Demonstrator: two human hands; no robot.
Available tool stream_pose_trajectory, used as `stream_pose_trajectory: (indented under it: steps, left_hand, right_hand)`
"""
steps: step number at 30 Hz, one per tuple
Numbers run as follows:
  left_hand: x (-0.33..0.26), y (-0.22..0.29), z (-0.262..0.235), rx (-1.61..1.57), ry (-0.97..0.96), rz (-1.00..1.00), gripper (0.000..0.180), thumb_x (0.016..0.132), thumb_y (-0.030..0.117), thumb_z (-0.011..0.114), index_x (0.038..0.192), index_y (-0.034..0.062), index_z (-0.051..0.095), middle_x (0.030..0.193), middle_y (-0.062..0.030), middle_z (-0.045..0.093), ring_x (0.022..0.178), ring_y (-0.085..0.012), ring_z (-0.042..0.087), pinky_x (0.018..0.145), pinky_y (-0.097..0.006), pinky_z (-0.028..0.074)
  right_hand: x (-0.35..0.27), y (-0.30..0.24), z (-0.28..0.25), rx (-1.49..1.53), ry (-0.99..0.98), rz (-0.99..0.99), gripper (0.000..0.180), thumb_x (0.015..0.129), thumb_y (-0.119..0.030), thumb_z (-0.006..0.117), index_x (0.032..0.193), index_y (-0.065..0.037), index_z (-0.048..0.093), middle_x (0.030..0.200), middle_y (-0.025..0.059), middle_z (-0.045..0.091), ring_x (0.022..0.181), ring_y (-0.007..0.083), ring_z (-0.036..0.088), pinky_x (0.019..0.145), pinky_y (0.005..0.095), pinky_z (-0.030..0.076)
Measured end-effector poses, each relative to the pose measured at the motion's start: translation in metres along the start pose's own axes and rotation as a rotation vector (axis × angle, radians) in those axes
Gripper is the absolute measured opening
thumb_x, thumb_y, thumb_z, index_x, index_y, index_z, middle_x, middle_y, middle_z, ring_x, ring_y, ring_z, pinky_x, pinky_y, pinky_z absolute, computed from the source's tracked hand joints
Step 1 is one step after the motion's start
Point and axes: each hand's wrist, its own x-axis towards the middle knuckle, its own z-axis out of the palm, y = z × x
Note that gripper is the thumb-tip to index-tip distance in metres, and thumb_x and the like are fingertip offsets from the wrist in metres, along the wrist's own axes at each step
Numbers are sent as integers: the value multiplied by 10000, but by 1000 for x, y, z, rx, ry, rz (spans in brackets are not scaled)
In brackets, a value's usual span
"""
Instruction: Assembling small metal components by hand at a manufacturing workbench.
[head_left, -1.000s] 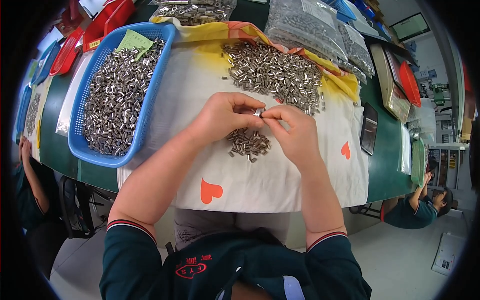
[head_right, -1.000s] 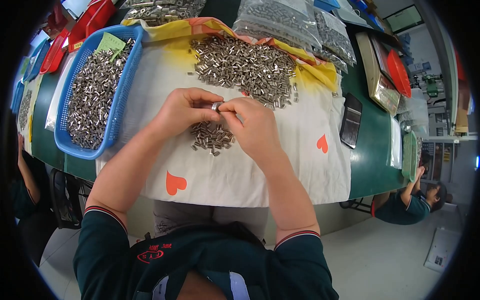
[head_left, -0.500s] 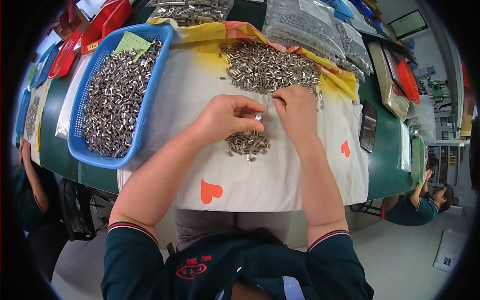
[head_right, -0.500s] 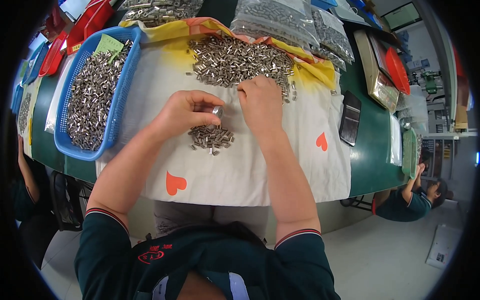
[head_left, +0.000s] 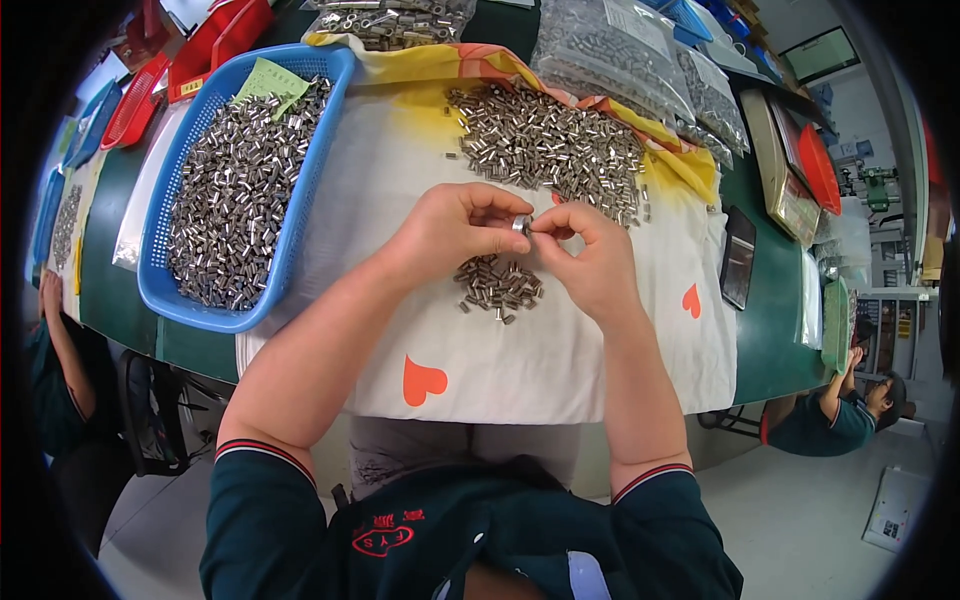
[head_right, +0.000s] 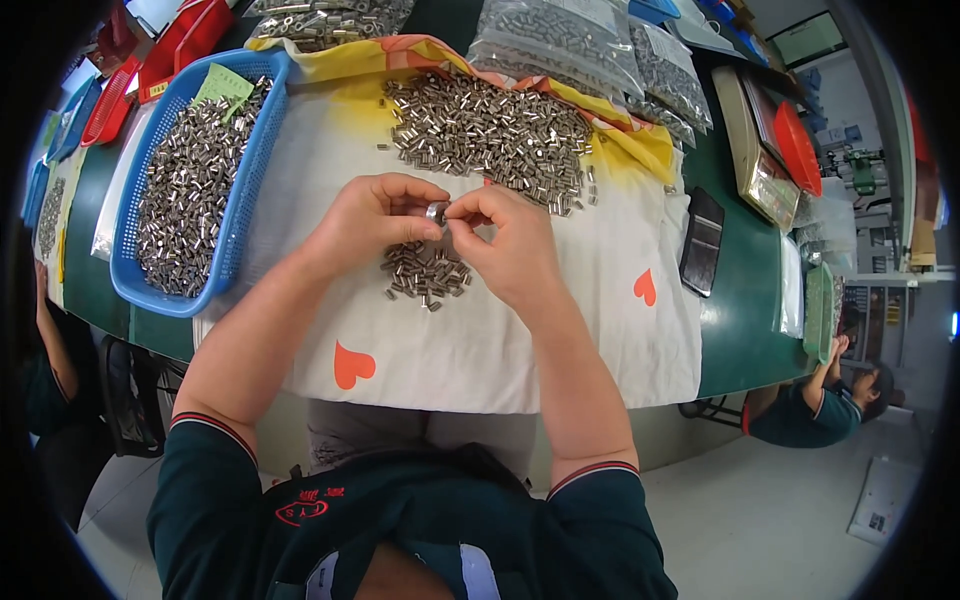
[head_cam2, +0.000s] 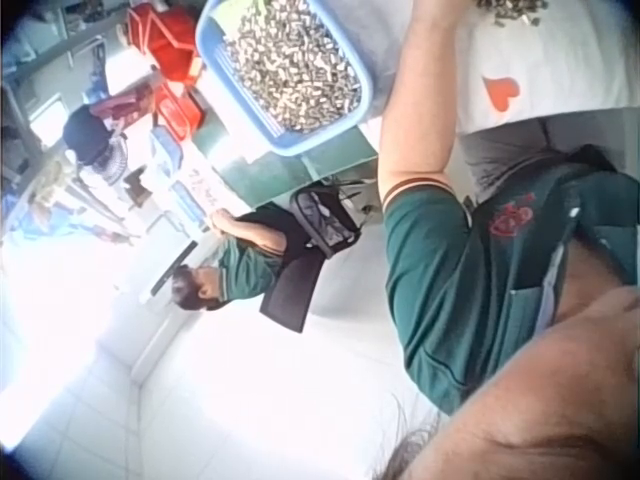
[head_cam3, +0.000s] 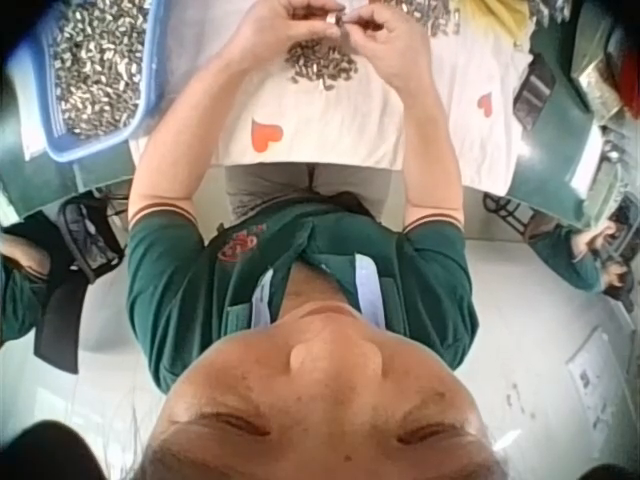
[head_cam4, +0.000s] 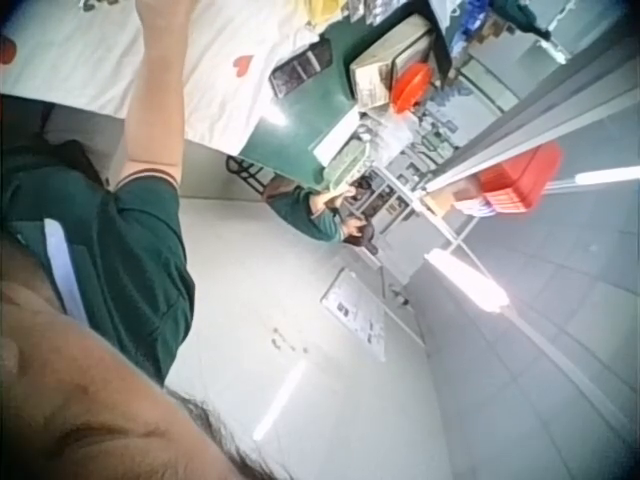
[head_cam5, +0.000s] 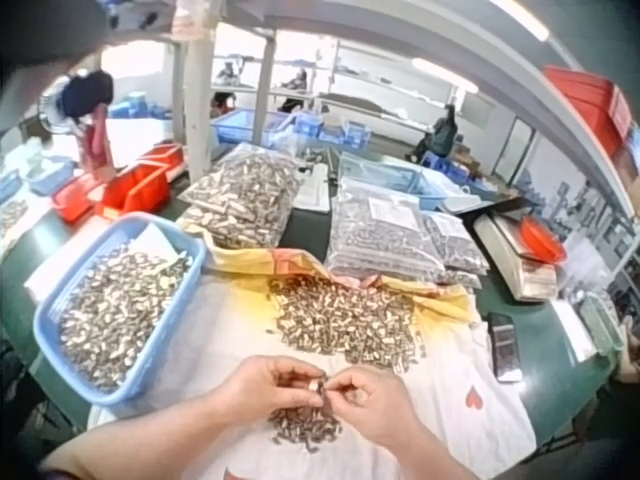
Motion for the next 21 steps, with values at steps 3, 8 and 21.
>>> stream_pose_trajectory:
  steps: [3, 8, 21]
  left_hand:
    - [1, -2, -1, 49, -6, -10, 312, 711, 28, 684, 995, -45, 578, 823, -36, 606, 738, -65, 557, 658, -192, 464]
    - [1, -3, -1, 52, 47, -9, 322, 709, 38, 687, 1002, -46, 582, 835, -58, 621, 742, -79, 568, 661, -204, 471]
    - [1, -6, 1, 157, -27, -17, 296, 700, 44, 694, 970, -27, 597, 806, -35, 612, 728, -57, 553, 658, -198, 467]
  right_hand:
    - [-1, 1, 2, -159, 42, -119, 109, 678, -26, 621, 784, -21, 597, 710, 55, 584, 655, 153, 575, 613, 257, 449]
    - [-2, 1, 7, -352, 121, -296, 115, 672, -38, 634, 778, -18, 597, 723, 81, 591, 652, 185, 577, 616, 269, 452]
    - [22, 33, -17, -454, 206, -18, 72, 712, -93, 611, 772, -54, 616, 730, 91, 570, 680, 230, 555, 625, 322, 443]
